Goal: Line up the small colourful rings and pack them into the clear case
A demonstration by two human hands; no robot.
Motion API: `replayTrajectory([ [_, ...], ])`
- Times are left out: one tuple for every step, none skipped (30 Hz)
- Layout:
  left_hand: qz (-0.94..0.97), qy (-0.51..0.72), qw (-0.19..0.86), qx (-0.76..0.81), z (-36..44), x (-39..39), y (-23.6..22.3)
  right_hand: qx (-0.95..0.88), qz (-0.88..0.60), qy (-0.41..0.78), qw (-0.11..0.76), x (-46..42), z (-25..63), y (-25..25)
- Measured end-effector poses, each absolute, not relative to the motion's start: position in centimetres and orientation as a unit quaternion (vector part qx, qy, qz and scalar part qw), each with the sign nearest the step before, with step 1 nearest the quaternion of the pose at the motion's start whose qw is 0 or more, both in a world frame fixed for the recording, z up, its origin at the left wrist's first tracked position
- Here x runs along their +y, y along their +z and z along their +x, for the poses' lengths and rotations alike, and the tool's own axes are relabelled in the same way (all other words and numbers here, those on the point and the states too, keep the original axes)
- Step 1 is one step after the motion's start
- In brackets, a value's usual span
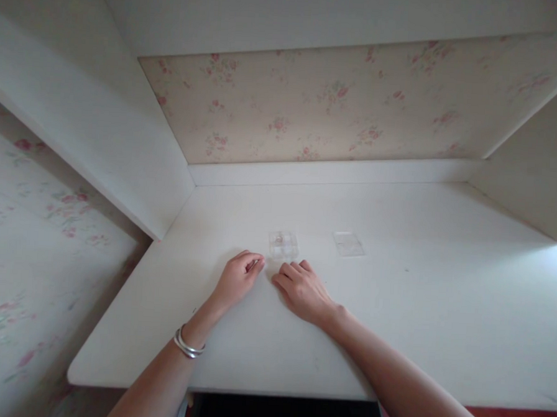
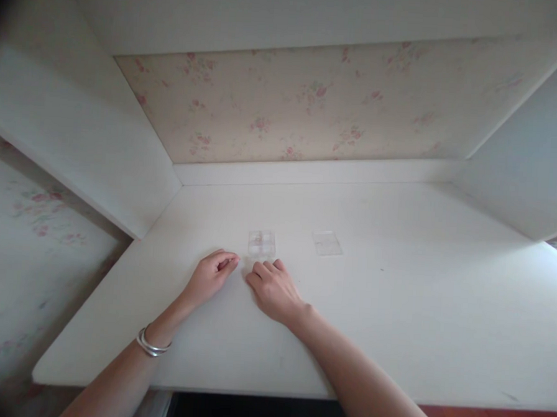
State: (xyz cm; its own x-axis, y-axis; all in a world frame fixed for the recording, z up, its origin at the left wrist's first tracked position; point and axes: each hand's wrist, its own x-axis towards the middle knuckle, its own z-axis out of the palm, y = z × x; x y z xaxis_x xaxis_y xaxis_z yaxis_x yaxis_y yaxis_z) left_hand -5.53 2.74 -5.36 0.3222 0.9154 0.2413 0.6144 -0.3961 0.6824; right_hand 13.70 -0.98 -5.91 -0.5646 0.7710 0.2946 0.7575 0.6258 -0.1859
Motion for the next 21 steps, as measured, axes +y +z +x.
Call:
replayTrajectory([
  [0.778,0.308,0.244,0.490,-5.5,2.6,-5.4,-0.883,-0.432,0.021,0.183,-1.0,13.7,-6.0],
  [0.781,0.306,0.244,0.486,-5.5,2.6,-5.4,-0.879,-0.434,0.024,0.193,-1.0,13.7,-6.0],
  [0.784,0.303,0.244,0.483,-5.4,2.6,-5.4,-0.875,-0.437,0.029,0.205,-1.0,13.7,-6.0],
  [0.788,0.300,0.243,0.480,-5.4,2.6,-5.4,-0.870,-0.440,0.035,0.220,-1.0,13.7,-6.1],
  [0.792,0.295,0.243,0.476,-5.4,2.5,-5.4,-0.864,-0.444,0.043,0.235,-1.0,13.8,-6.1],
  [0.797,0.289,0.244,0.471,-5.4,2.4,-5.4,-0.856,-0.448,0.053,0.252,-0.9,13.8,-6.1],
  [0.802,0.280,0.246,0.466,-5.3,2.3,-5.5,-0.847,-0.453,0.063,0.270,-0.8,14.0,-6.1],
  [0.810,0.268,0.247,0.459,-5.3,2.1,-5.5,-0.836,-0.461,0.071,0.289,-0.6,14.1,-6.1],
  [0.820,0.252,0.247,0.451,-5.3,1.9,-5.5,-0.823,-0.472,0.077,0.308,-0.3,14.3,-6.0],
  [0.831,0.234,0.242,0.443,-5.3,1.7,-5.4,-0.809,-0.484,0.080,0.325,0.1,14.4,-6.0],
  [0.842,0.215,0.234,0.436,-5.2,1.5,-5.4,-0.796,-0.496,0.080,0.339,0.6,14.6,-5.9],
  [0.853,0.196,0.222,0.430,-5.2,1.3,-5.4,-0.785,-0.505,0.077,0.351,1.1,14.8,-5.8],
  [0.862,0.179,0.208,0.427,-5.2,1.1,-5.3,-0.778,-0.512,0.072,0.358,1.7,14.9,-5.7],
  [0.869,0.165,0.195,0.424,-5.1,1.0,-5.3,-0.774,-0.516,0.065,0.362,2.3,15.1,-5.6],
  [0.873,0.155,0.185,0.424,-5.1,0.9,-5.3,-0.772,-0.518,0.058,0.364,3.0,15.2,-5.4],
  [0.876,0.148,0.177,0.424,-5.1,0.8,-5.3,-0.772,-0.519,0.051,0.364,3.6,15.2,-5.3],
  [0.877,0.144,0.173,0.424,-5.1,0.8,-5.3,-0.772,-0.520,0.045,0.362,4.3,15.2,-5.1],
  [0.878,0.142,0.171,0.423,-5.1,0.8,-5.3,-0.774,-0.521,0.040,0.359,4.9,15.1,-4.9],
  [0.879,0.141,0.170,0.423,-5.1,0.8,-5.3,-0.776,-0.522,0.035,0.353,5.6,15.0,-4.8],
  [0.880,0.139,0.169,0.422,-5.2,0.8,-5.3,-0.778,-0.522,0.031,0.347,6.1,14.8,-4.7],
  [0.880,0.136,0.168,0.422,-5.2,0.9,-5.3,-0.780,-0.524,0.026,0.340,6.6,14.6,-4.6],
])
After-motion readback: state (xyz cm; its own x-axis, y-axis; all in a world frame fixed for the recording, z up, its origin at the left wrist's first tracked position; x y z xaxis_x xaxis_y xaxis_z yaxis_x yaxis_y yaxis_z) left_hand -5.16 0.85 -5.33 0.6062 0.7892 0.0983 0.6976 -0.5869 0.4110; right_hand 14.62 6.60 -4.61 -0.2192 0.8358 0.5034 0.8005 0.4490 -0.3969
